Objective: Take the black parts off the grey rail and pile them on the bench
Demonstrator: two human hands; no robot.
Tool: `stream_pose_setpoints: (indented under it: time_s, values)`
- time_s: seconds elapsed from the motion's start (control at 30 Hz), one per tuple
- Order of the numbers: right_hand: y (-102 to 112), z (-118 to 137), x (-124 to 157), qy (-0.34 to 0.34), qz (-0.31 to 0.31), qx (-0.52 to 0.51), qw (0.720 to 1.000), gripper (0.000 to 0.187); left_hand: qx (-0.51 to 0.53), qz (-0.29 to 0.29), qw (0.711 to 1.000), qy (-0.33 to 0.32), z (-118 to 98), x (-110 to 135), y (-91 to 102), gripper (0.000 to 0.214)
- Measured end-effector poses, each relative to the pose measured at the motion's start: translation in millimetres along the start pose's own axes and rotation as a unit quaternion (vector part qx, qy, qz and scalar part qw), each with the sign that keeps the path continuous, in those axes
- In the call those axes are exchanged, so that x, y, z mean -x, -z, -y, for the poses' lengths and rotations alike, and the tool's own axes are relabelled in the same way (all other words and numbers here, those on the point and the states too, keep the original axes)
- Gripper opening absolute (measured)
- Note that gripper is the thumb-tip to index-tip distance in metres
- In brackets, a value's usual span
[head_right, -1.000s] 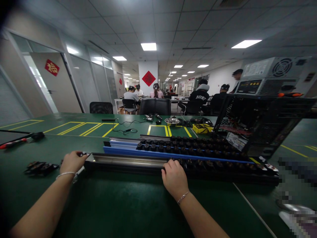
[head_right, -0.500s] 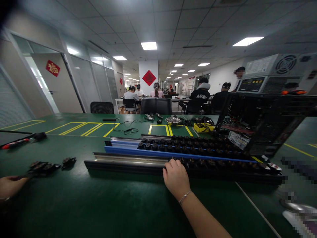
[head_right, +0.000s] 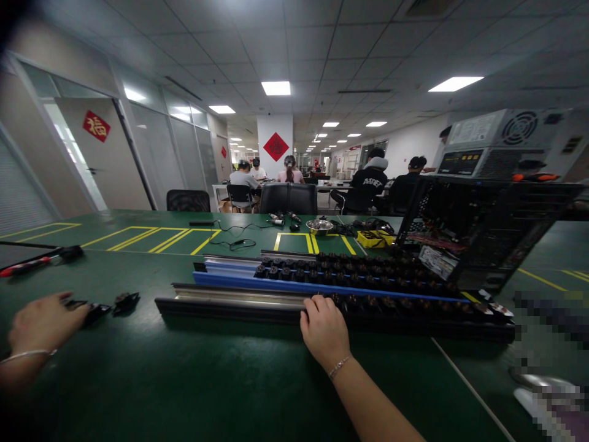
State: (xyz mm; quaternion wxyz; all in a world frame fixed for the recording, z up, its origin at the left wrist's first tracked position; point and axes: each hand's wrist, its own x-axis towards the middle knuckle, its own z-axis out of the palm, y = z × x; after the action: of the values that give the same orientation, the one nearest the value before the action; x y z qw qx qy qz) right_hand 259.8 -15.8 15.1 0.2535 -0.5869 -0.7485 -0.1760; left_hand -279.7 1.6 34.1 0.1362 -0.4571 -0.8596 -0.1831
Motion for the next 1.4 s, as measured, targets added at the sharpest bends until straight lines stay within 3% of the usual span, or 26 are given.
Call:
stream_pose_setpoints:
  time_s: [0.03,0.13,0.27,0.37,0.5,0.6,0.73,0.87,1.4]
  values:
    - [0.1,-0.5,-0.2,-0.006,-0.012,0.005,1.000,0.026,-0.011,0.027,0.999,-0.013,-21.5,6.6,3.7,0.050]
    - [2.2,-3.0,-0.9,-0.038,-0.041,0.033,0.998,0.033,0.050,0.024,0.985,-0.166,-90.8,37.2,11.6,0.047]
    - [7.7,-7.9,-0.9,-0.076,-0.033,0.060,0.995,0.033,0.133,0.090,0.921,-0.356,-169.4,95.1,14.9,0.040]
    - [9.7,-9.4,-0.5,-0.078,-0.022,0.059,0.995,0.031,0.118,0.131,0.876,-0.449,-208.9,135.7,12.9,0.045]
    - [8.0,-7.6,-0.5,-0.068,-0.027,0.053,0.996,0.032,0.106,0.130,0.867,-0.470,-241.6,171.0,6.4,0.054]
    - [6.3,-6.8,-0.4,-0.063,-0.032,0.044,0.997,0.033,0.113,0.087,0.867,-0.478,-251.2,181.4,2.0,0.052]
    - [4.8,-6.9,0.1,-0.048,-0.037,0.026,0.998,0.032,0.122,0.052,0.866,-0.483,-248.9,180.9,-0.6,0.045]
    - [2.1,-6.3,0.7,-0.029,-0.041,0.008,0.999,0.032,0.121,0.048,0.865,-0.485,-245.2,178.4,-0.8,0.039]
    - [-10.5,-4.1,5.2,0.051,-0.010,-0.074,0.996,0.042,0.121,0.049,0.865,-0.484,-244.0,182.0,-2.3,0.050]
